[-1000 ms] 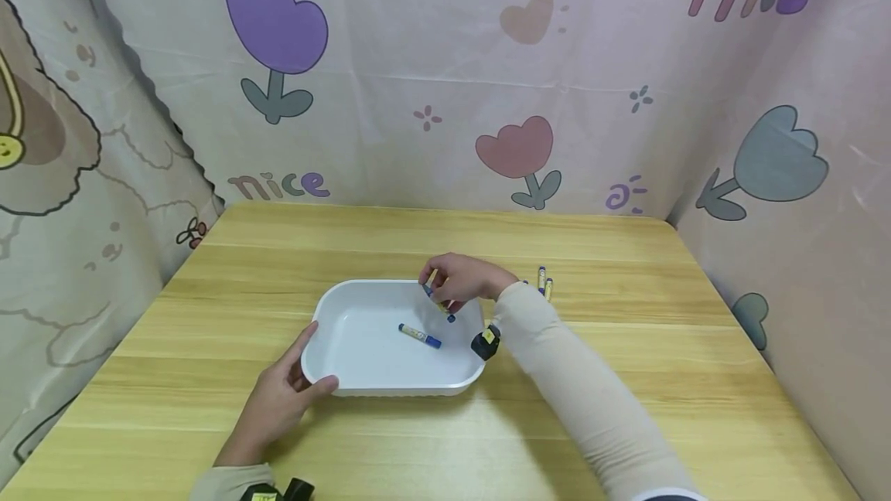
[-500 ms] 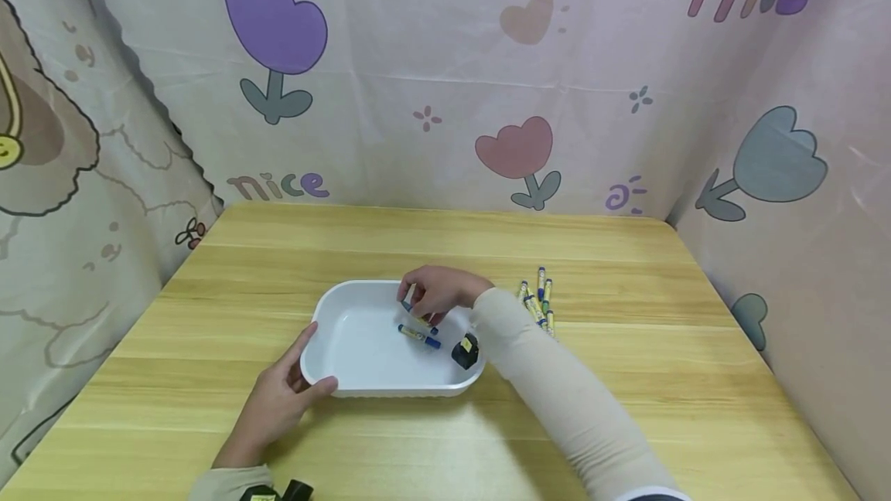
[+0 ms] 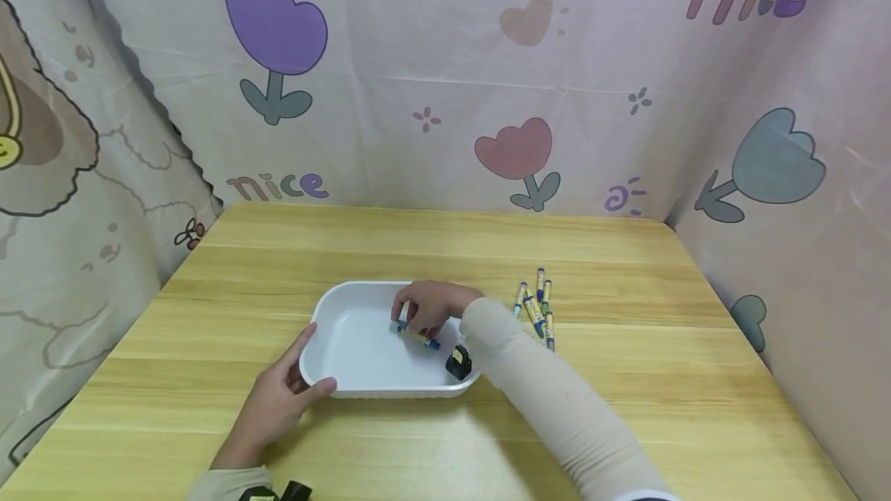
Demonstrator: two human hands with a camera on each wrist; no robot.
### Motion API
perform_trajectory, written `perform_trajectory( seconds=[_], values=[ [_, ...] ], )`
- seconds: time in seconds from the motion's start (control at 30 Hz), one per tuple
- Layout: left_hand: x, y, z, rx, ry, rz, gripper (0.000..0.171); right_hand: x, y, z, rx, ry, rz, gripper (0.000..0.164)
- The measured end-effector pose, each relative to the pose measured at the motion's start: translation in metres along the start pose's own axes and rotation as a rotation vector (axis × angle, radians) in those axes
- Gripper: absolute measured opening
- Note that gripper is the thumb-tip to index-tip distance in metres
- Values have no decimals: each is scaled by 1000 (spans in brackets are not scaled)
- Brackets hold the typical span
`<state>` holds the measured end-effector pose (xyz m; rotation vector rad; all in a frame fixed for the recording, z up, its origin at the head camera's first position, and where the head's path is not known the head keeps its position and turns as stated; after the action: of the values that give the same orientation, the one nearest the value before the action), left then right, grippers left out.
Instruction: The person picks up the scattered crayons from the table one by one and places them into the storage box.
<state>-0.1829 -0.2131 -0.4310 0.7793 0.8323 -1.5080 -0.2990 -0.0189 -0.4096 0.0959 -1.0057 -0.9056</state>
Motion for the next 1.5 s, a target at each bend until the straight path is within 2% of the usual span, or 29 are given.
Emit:
perform_trajectory(
  seconds=[0.37,0.5,0.67,0.9,1.23,1.5],
  values=[
    [0,0,0,20,11,4,86,2,0,-7,20,95,-18,24],
    [1,0,-1,18,8,8,86,2,1,-7,19,98,-20,22],
    [-1,1,-1,15,9,12,86,-1,2,-3,7,52,-40,22],
    [1,0,-1,12,10,11,85,-1,13,15,-39,3,-27,25],
    [-2,-1,-1,16,12,11,87,-15,32,49,-111,-1,-13,31],
    [0,-1,-1,8,0,11,85,-29,55,75,-179,-87,15,20]
  ],
)
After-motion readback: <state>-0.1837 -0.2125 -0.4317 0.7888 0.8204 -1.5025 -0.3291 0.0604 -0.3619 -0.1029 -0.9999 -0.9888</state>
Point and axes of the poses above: each hand's wrist, its own y-axis away from the middle knuckle, its own z-axis out of the back of the hand, x = y × z, the point moved 8 cm from there along -y, towards the middle knuckle, and after that the axes turned 1 degree about x, right-handed, at the moved point
